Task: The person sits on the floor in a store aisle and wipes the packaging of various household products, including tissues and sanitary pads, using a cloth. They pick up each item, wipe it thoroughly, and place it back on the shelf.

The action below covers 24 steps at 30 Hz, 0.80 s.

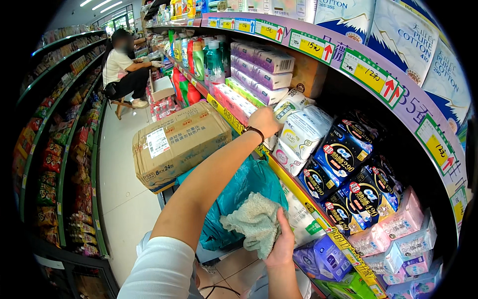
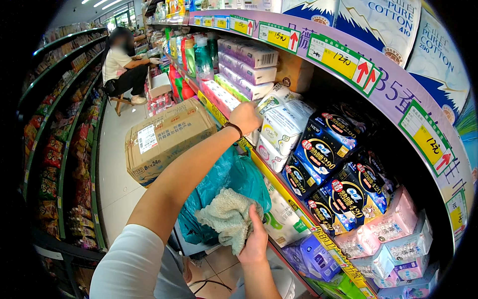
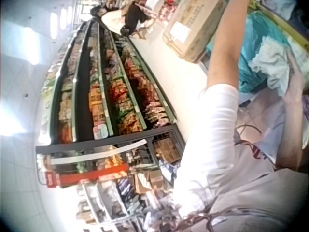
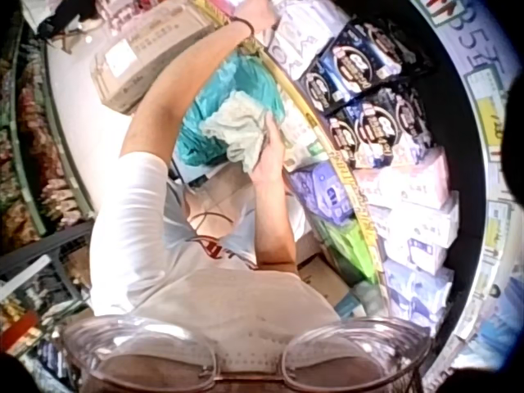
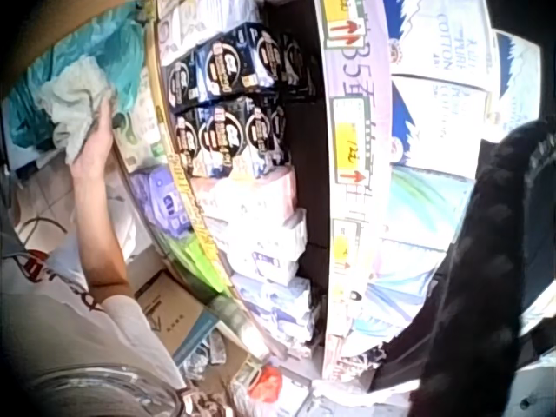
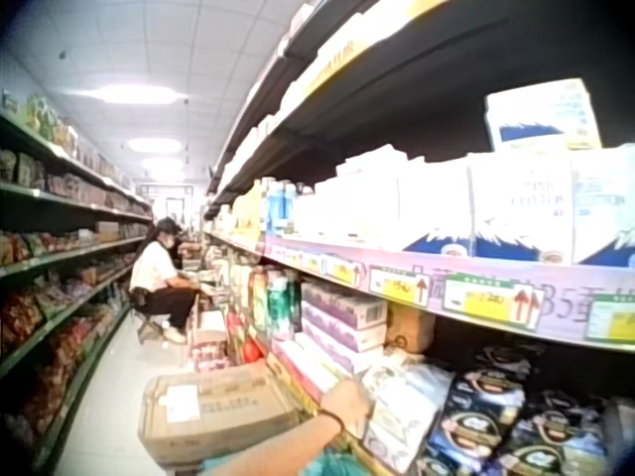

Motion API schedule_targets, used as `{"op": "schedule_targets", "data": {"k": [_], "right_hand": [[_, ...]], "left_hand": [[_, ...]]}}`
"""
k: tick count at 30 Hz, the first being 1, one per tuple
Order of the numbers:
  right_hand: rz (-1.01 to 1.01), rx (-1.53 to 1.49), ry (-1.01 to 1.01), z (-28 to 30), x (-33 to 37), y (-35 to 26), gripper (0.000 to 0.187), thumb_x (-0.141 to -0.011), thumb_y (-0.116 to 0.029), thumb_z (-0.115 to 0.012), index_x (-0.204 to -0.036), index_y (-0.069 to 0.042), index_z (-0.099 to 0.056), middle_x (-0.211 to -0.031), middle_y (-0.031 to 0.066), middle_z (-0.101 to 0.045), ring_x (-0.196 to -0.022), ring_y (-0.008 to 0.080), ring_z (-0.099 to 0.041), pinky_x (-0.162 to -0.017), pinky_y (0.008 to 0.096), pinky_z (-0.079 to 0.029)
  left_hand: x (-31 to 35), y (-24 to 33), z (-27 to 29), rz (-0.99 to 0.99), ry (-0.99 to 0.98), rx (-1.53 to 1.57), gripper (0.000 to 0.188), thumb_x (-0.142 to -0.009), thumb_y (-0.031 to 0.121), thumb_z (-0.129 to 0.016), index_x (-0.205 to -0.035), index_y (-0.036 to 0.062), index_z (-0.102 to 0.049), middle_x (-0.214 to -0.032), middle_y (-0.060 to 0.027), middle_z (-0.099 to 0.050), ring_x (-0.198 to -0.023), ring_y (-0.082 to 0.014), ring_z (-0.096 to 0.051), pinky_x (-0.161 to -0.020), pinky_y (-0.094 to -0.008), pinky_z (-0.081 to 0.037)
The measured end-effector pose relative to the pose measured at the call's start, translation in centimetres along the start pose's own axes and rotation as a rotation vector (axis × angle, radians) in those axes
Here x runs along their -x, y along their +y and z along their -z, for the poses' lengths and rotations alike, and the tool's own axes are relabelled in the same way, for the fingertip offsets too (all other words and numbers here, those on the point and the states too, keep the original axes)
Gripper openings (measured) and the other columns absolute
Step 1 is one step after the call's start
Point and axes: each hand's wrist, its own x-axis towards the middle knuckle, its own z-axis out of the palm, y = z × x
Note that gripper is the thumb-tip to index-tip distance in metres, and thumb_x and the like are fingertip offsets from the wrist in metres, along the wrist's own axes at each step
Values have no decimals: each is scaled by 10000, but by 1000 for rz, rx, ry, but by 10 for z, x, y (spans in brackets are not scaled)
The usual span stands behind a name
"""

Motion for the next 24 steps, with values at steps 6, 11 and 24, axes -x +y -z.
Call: {"op": "schedule_targets", "data": {"k": [6, 11, 24], "right_hand": [[11, 0, 21, -5, 4, -3, 450, -991, -333, -451, -1293, -2, -492, -1237, 143, -588, -1126, 291, -576, -959, 419, -459], [4, 0, 15, -4, 4, -3, 451, -990, -339, -453, -1290, -5, -497, -1232, 139, -591, -1117, 289, -581, -956, 416, -460], [-8, 6, 7, -6, 3, -2, 455, -987, -351, -463, -1283, -9, -504, -1232, 136, -593, -1123, 286, -579, -944, 402, -466]], "left_hand": [[5, -2, 9, -43, 58, 64, 463, -628, 352, -775, -876, -22, -660, -910, -244, -661, -877, -375, -640, -775, -416, -515], [10, -9, 13, -94, 88, 78, 558, -608, 409, -808, -916, -35, -666, -960, -237, -648, -914, -369, -625, -801, -419, -508], [4, -5, 50, -269, 116, -28, 588, -584, 402, -802, -925, -60, -677, -968, -230, -640, -940, -349, -617, -845, -406, -502]]}}
